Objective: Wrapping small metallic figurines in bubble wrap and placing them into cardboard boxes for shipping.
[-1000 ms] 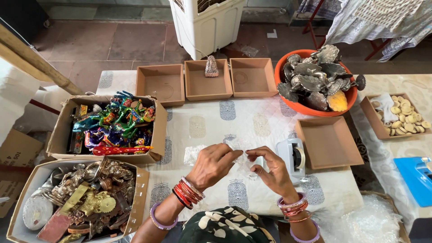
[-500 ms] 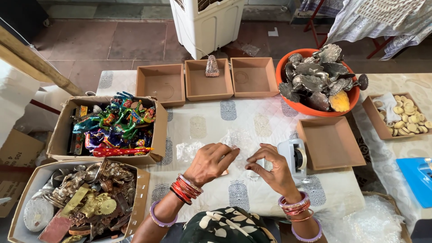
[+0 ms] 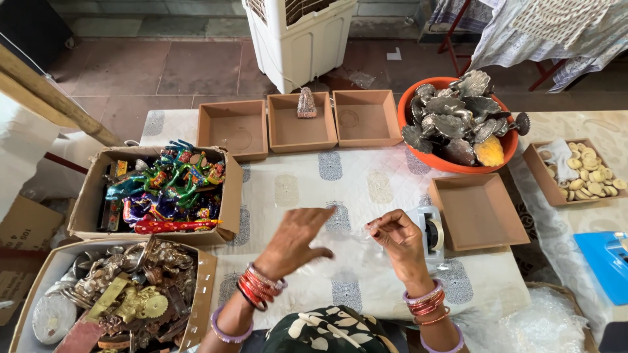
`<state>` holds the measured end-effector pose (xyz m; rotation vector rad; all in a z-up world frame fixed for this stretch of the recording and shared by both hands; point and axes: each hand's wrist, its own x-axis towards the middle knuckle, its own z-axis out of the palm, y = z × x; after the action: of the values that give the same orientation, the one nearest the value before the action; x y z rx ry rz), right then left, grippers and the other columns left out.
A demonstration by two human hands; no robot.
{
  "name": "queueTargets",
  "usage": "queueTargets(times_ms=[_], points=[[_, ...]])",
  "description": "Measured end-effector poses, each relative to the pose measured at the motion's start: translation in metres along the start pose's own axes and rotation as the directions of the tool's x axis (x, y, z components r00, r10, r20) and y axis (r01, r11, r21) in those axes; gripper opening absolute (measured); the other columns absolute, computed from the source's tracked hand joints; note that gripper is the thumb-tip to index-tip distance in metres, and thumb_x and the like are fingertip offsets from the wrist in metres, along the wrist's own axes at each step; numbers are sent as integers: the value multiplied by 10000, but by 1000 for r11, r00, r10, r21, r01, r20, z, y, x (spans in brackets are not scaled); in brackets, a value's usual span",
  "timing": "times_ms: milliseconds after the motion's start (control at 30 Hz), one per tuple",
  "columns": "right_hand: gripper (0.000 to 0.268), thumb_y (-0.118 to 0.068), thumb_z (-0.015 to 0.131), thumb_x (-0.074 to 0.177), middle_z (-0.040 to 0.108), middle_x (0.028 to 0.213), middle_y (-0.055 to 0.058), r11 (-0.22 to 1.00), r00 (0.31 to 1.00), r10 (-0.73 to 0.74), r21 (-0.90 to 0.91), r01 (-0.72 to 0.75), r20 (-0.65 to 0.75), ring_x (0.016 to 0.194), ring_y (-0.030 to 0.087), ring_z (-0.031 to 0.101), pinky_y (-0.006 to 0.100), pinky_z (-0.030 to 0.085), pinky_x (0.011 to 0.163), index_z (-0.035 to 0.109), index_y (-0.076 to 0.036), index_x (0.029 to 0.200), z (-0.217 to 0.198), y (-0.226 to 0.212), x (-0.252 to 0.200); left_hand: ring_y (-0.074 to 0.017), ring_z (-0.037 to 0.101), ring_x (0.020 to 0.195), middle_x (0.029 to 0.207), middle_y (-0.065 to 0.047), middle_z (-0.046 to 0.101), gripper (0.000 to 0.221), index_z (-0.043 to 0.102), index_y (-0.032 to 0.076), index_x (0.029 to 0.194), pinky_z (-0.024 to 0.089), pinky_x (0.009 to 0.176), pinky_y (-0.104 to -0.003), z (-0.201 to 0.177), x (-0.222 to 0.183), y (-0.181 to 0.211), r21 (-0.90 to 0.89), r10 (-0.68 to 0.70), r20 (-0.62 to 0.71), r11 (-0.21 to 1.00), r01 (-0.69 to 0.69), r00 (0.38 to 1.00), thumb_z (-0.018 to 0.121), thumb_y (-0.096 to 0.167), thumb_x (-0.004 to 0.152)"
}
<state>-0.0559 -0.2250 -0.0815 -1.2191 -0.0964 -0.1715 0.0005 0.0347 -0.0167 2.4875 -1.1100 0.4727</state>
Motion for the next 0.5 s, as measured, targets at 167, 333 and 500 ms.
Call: queueTargets(times_ms=[167,333,500], points=[[328,-3,780,859,708,992,61,986,994,104,133,-98,-39,952,135,661,297,546,906,630,-23,1150,11,3,3,-345,654,1130,1243,-198,685,701,590,32,1365,509,963,-445,-10,14,34,-591,-32,4,807,28,999,829,373,800],[400,-28,783,862,710,983,58,994,993,105,37,-104,-51,906,112,630,254,524,846,679,8,1247,3,6,-1,-166,739,946,1079,-87,758,322,724,70,1211,586,840,-293,22,20,37,-846,-261,172,455,278,950,740,239,938],[259,-70,739,890,757,1074,76,989,1000,5,-148,-6,-7,956,105,680,245,563,886,708,23,1130,3,-3,0,-58,471,595,851,-24,694,169,778,62,1066,413,537,-254,13,26,40,-816,-348,202,457,354,915,719,152,937]])
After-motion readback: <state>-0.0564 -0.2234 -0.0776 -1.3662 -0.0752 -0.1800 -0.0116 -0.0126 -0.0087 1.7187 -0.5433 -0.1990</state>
